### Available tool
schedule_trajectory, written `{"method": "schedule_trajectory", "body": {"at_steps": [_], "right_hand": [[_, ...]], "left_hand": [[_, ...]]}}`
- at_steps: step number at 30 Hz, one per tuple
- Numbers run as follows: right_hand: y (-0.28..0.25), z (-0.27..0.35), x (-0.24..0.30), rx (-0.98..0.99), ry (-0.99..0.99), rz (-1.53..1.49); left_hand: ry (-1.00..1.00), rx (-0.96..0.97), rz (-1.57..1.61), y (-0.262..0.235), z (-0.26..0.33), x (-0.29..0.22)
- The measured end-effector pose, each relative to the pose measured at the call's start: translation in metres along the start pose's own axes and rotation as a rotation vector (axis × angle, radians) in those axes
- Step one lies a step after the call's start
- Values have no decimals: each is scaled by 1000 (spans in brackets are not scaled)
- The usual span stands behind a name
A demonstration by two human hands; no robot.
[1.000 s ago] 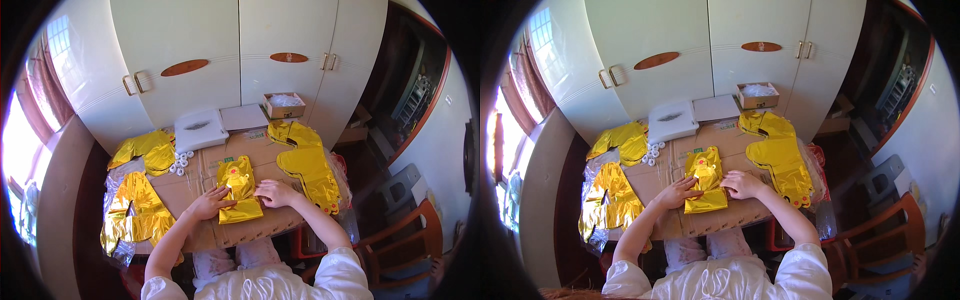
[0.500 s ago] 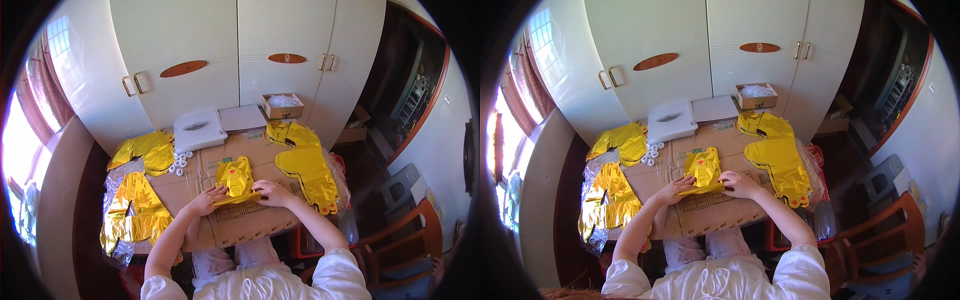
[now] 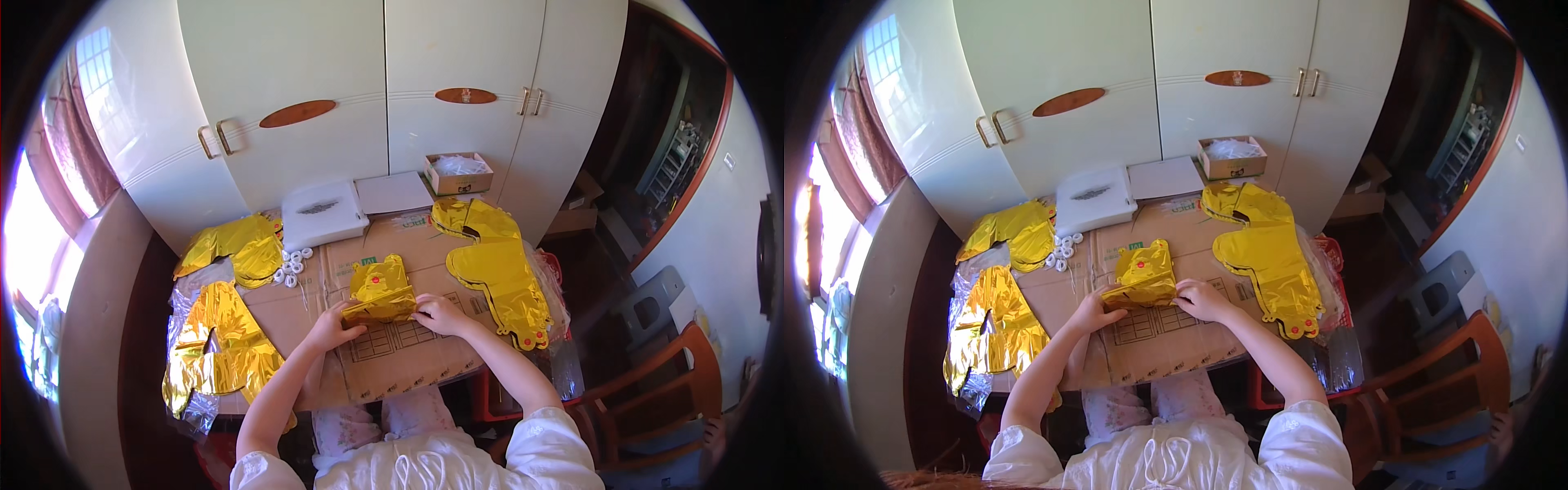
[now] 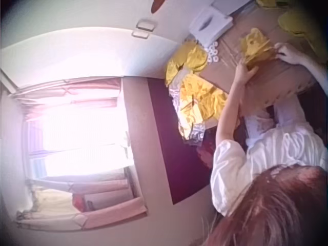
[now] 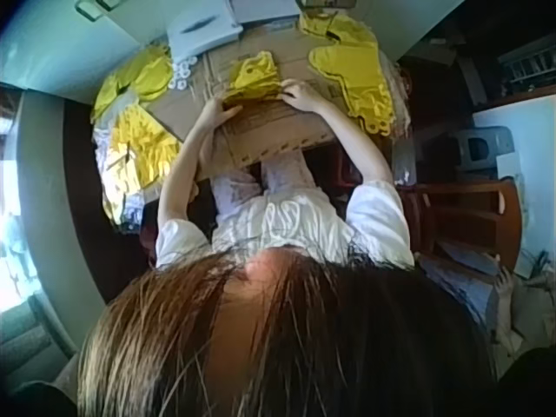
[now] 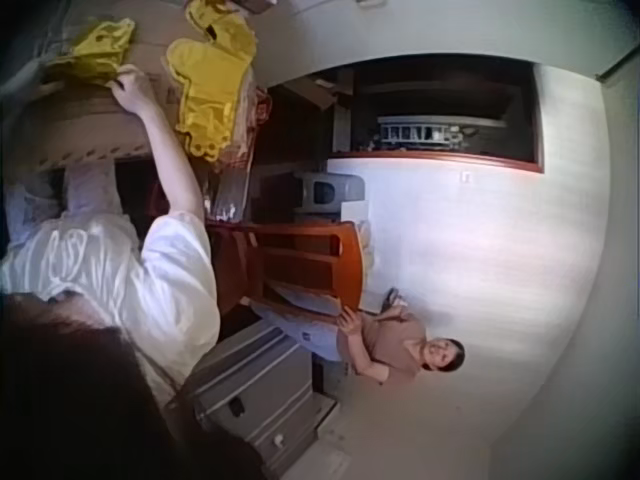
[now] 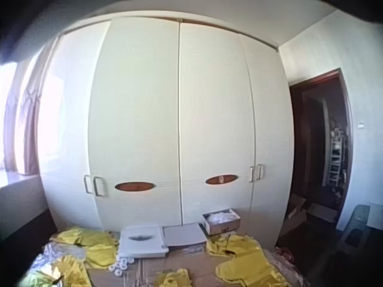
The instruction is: The recorder is folding gold foil balloons into a rectangular shape on a workbench.
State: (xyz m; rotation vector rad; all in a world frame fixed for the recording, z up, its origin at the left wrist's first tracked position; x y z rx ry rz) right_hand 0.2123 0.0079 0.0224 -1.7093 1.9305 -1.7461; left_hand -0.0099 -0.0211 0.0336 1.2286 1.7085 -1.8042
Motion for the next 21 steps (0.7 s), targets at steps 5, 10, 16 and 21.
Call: {"method": "schedule_trajectory", "body": {"at_steps": [5,10,16,21], "right_hand": [[4,-1,-9,-8,15,-13],[4,0,-3,50,-43,60],[4,-2,-15,32,85,-56],[3,-8,-16,5,204,1]], "left_hand": [[56,-72,-182,6,2,-1],[-173,-94,-166,4,-2,16],[-172,-175,-11,5,-9,18],[-150,-302,45,6,-12,25]]}}
Point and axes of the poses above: each hand's wrist, its own z-axis away from the middle knuckle, its own y-axis out of the palm, x = y × z, the point moved 8 cm from there along -z, towards the middle knuckle
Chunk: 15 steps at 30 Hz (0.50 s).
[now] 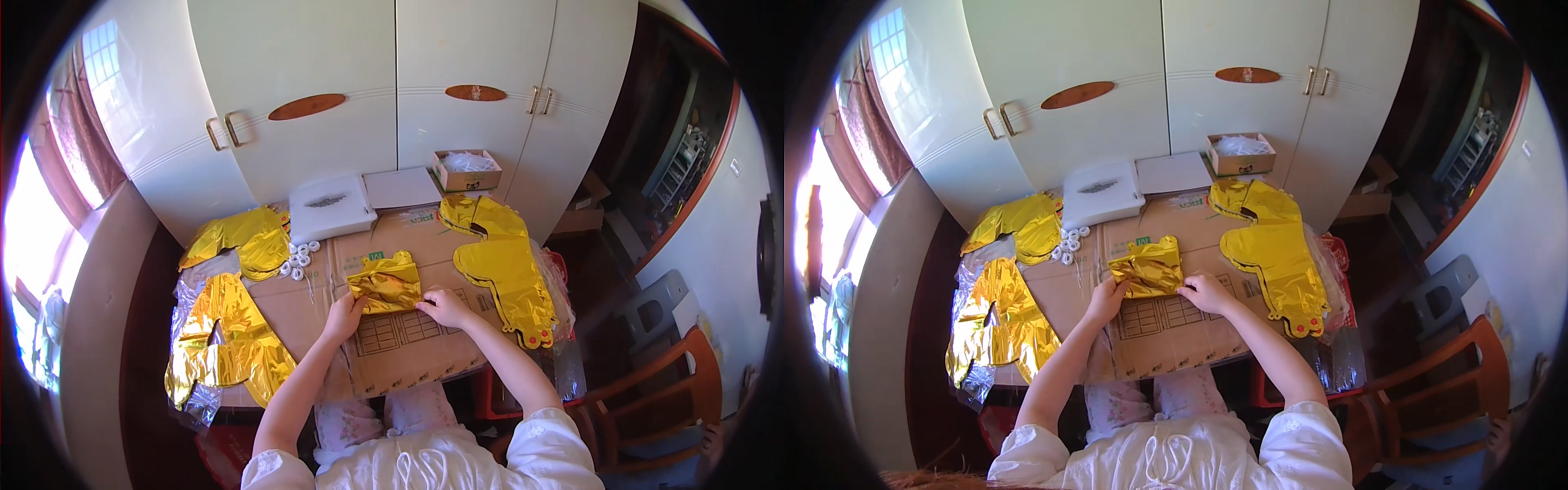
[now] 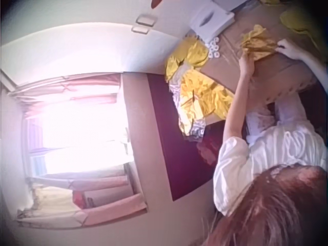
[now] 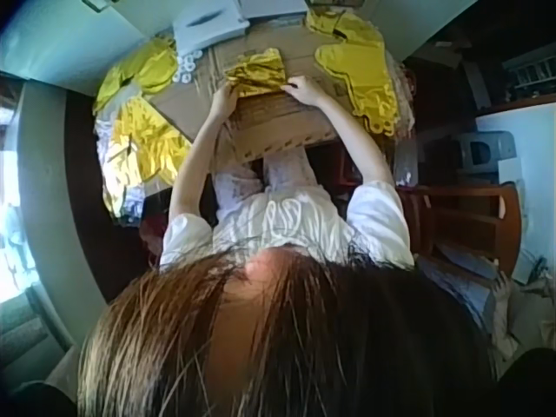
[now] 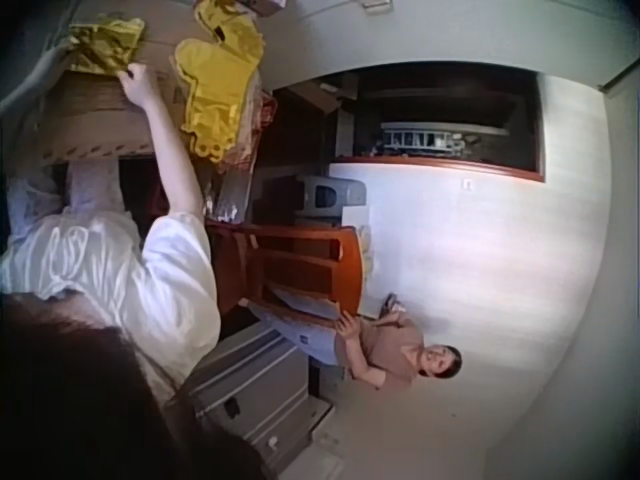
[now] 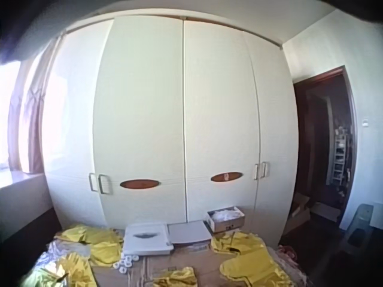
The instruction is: The recorder is folding gold foil balloons into a rectangular shape on a workbench.
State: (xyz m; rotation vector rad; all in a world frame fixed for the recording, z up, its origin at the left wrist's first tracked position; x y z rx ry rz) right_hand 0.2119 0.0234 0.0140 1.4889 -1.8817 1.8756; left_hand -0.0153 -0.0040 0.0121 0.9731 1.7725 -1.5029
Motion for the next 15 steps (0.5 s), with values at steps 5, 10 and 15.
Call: {"method": "schedule_trajectory", "body": {"at_steps": [5,10,15], "right_hand": [[1,-2,-5,-143,124,90],[4,0,0,-280,213,182],[7,3,2,-387,255,343]], "left_hand": [[-92,-188,-62,1,4,-8],[-98,-361,-220,8,-3,-3],[-116,-400,-462,22,-13,2]]}}
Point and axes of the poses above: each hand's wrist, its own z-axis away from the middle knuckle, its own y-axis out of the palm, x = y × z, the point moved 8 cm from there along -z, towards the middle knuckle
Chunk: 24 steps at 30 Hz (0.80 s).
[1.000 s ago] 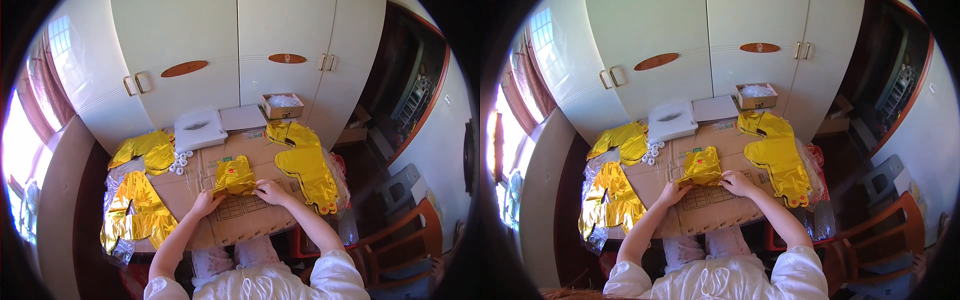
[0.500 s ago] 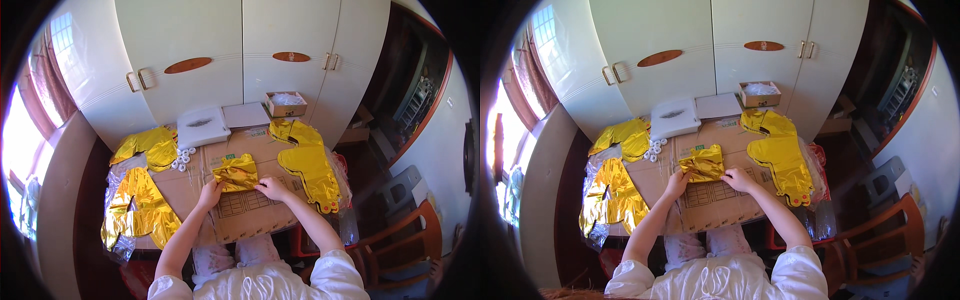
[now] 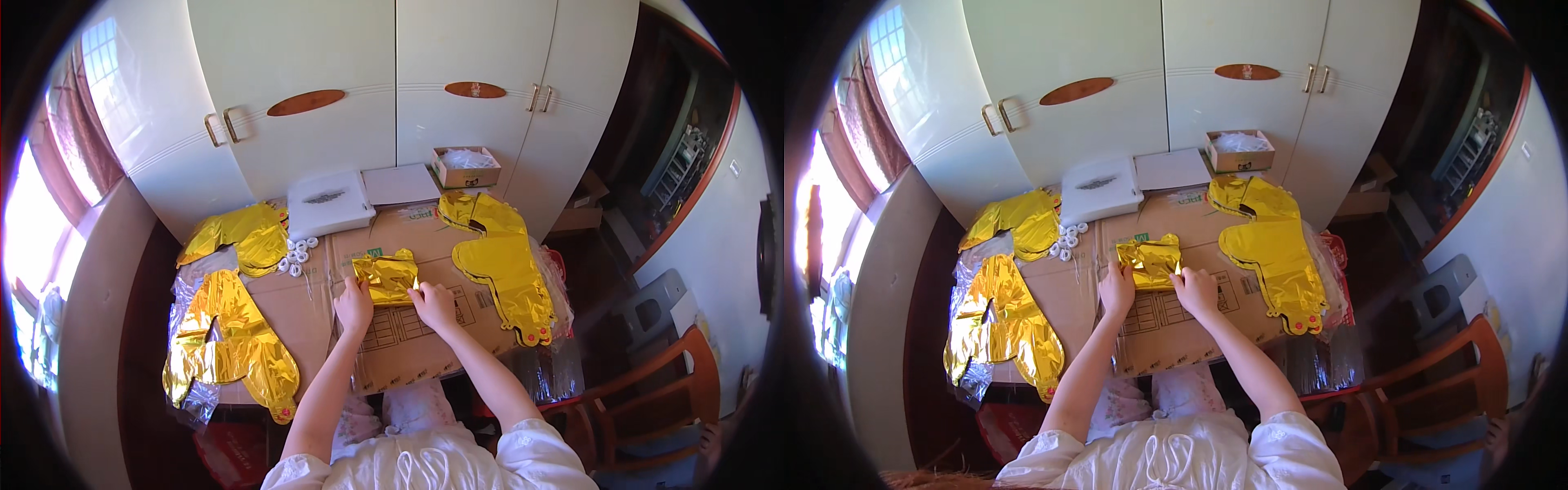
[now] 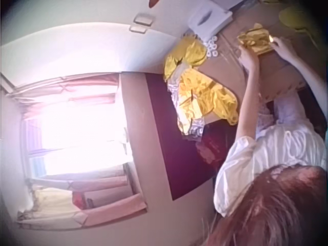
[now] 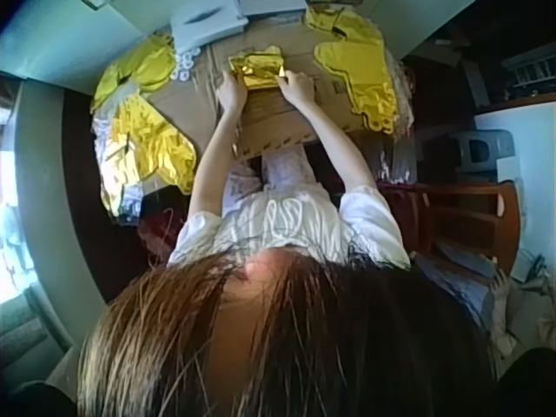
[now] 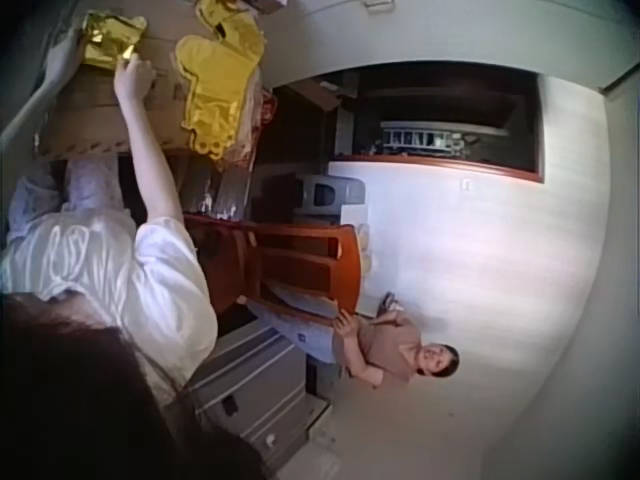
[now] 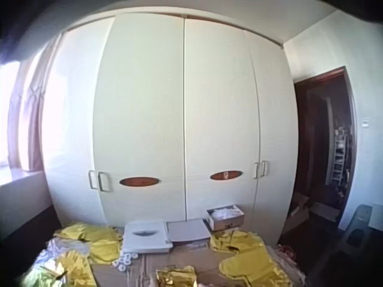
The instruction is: The recorder is folding gold foil balloons into a rectangular shape on a workbench.
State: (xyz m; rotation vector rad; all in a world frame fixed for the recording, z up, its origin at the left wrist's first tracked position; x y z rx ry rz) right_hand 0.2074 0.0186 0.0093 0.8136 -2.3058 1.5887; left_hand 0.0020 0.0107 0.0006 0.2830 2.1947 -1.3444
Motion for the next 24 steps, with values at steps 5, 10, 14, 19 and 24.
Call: {"method": "schedule_trajectory", "body": {"at_steps": [5,10,14,19,24], "right_hand": [[0,-1,9,-81,38,137],[0,4,13,-164,14,197],[-5,8,11,-175,30,111],[-14,9,24,-170,-43,127],[-7,10,24,-117,-77,196]], "left_hand": [[-15,-57,-86,0,0,-2],[-52,13,-143,2,-3,-4],[-43,54,-137,-1,-2,-9],[-40,108,-192,-5,-6,-14],[-43,76,-172,-11,-8,-15]]}}
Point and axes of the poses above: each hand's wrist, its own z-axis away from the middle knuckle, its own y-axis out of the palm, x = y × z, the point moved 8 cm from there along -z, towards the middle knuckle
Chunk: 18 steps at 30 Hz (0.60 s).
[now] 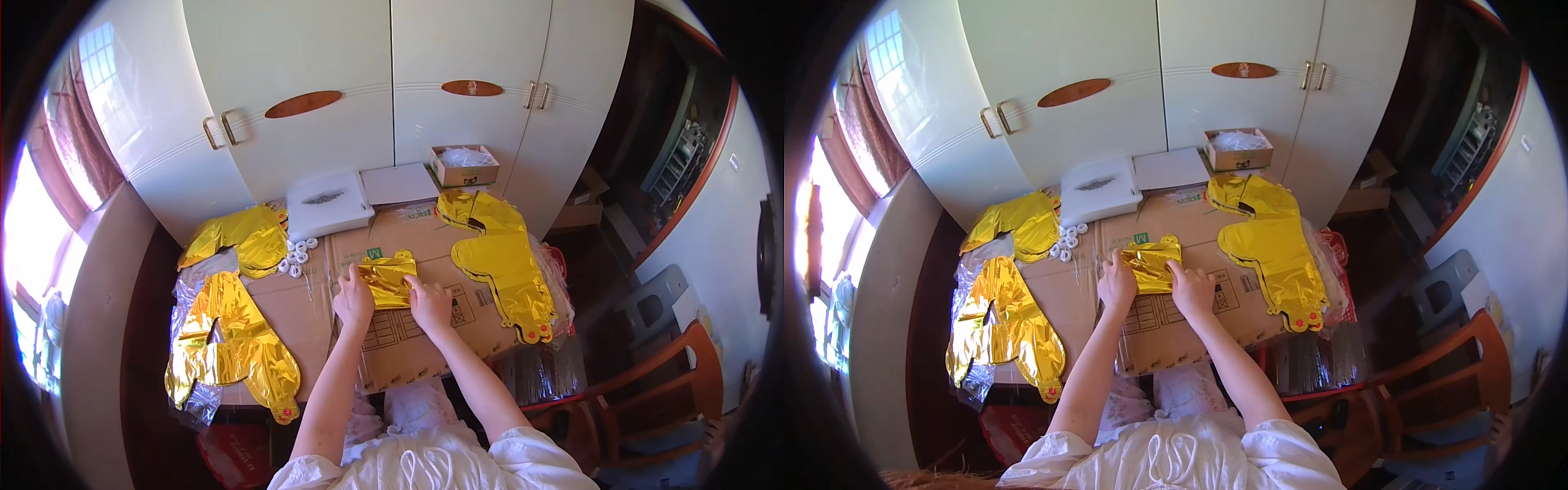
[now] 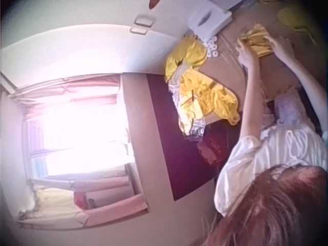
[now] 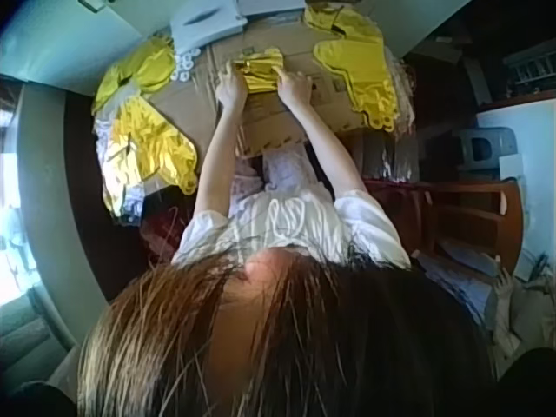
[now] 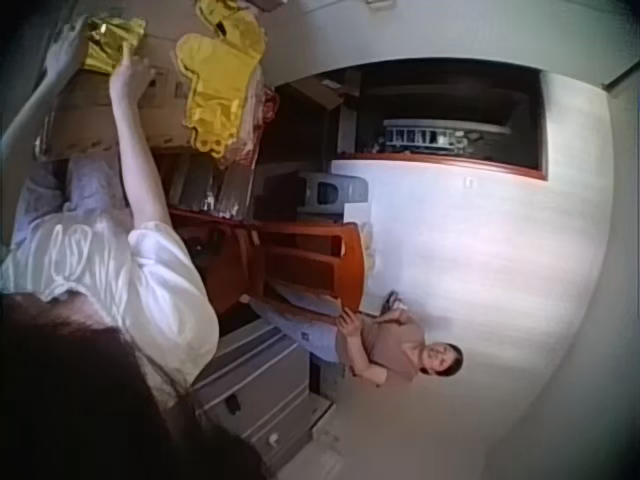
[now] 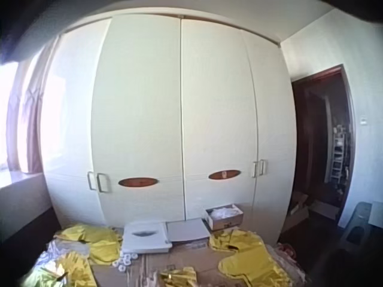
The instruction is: The recorder is folding gold foil balloons into a rectangular shape on a workbench.
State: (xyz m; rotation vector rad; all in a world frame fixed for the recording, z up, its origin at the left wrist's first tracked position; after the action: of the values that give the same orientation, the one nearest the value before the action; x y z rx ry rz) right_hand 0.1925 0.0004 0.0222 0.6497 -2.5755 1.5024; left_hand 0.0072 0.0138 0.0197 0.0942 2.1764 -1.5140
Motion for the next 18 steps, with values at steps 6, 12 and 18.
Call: {"method": "schedule_trajectory", "body": {"at_steps": [6,12,18], "right_hand": [[-3,1,8,-10,-48,73],[-1,1,2,-32,-15,38],[-2,1,5,-7,-18,62]], "left_hand": [[28,14,-39,-3,-3,1],[-9,58,387,-1,-18,25],[-88,199,457,10,-16,37]]}}
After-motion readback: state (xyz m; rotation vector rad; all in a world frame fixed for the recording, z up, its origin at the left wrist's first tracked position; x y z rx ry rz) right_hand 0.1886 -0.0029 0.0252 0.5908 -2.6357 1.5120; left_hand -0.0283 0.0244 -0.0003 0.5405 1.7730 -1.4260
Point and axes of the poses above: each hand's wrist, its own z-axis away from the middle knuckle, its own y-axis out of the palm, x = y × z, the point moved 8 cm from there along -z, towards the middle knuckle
